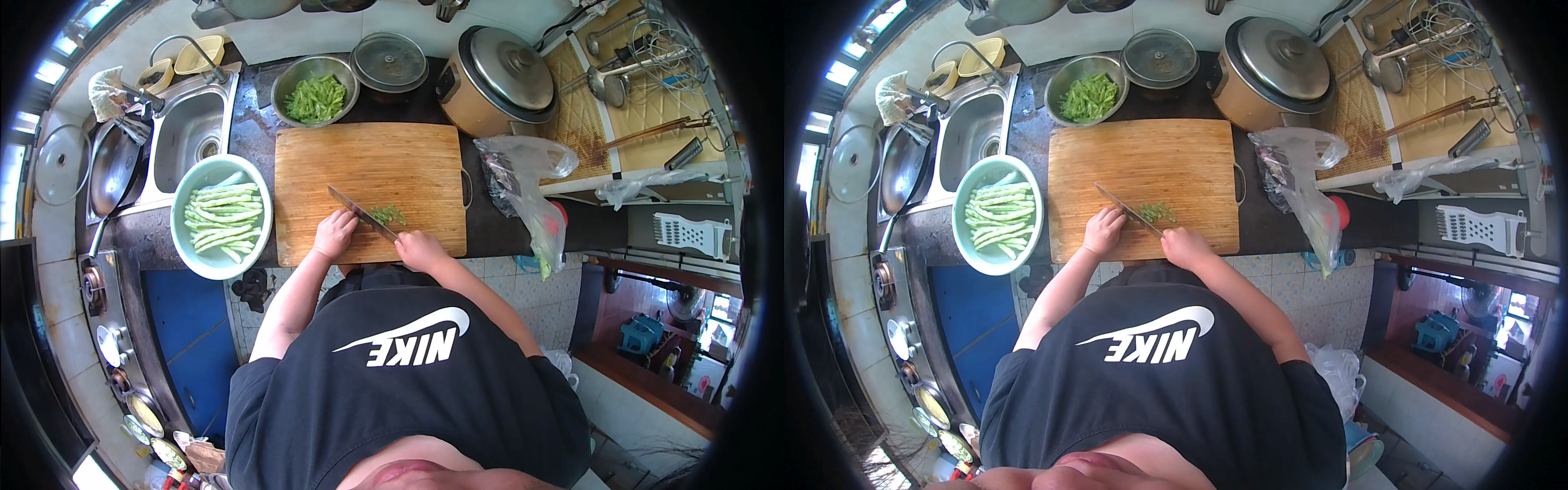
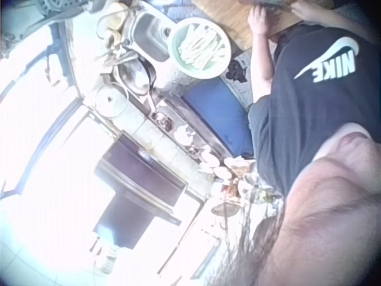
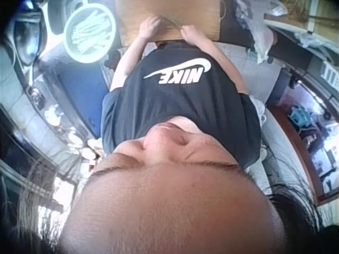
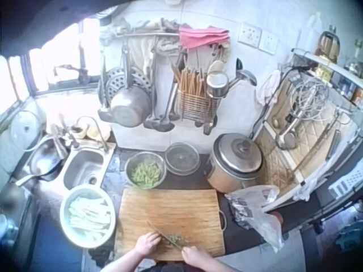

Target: The person slices green beans on a wooden cutting board using a knife. Sliced pieces are transferred into a metal bowl. The person repeats the slicing and transferring process multiple times.

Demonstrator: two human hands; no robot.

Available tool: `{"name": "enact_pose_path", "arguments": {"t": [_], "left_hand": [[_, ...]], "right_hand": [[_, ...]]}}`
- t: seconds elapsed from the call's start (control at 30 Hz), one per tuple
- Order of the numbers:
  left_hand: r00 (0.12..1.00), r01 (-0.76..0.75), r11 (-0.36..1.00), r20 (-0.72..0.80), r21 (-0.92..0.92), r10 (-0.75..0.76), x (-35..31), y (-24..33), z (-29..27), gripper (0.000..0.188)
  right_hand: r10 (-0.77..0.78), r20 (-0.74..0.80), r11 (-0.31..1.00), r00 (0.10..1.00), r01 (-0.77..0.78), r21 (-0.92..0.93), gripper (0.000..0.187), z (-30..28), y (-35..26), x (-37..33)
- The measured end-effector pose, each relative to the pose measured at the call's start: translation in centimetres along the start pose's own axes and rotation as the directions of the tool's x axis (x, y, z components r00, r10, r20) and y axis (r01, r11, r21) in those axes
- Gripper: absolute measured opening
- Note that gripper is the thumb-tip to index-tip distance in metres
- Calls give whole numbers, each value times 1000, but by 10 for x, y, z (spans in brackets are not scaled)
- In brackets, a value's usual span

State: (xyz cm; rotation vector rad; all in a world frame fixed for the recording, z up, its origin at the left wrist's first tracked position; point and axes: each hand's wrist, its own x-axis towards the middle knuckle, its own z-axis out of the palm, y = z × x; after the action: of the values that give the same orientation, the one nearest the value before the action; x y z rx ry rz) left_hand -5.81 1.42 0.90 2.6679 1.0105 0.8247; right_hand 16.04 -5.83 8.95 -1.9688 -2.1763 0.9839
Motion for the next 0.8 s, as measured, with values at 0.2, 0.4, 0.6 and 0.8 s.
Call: {"name": "enact_pose_path", "arguments": {"t": [0.2, 0.4, 0.6, 0.8], "left_hand": [[997, -38, 998, 66, -48, 41, -1, -2, 2, 24], [989, -107, 992, 96, -69, 113, -1, -3, 4, 24], [992, -76, 997, 95, -11, 77, 0, 0, 0, 22], [991, -60, 998, 124, 14, 58, 0, 1, -2, 21]], "right_hand": [[29, -15, 999, 999, -29, 33, 30, 7, -2, 19], [47, -34, 999, 998, -46, 10, 29, -2, 12, -2], [16, -5, 1000, 1000, -16, -5, 28, -8, 5, -16], [46, 32, 999, 998, -46, 9, 28, -6, 1, -12]]}}
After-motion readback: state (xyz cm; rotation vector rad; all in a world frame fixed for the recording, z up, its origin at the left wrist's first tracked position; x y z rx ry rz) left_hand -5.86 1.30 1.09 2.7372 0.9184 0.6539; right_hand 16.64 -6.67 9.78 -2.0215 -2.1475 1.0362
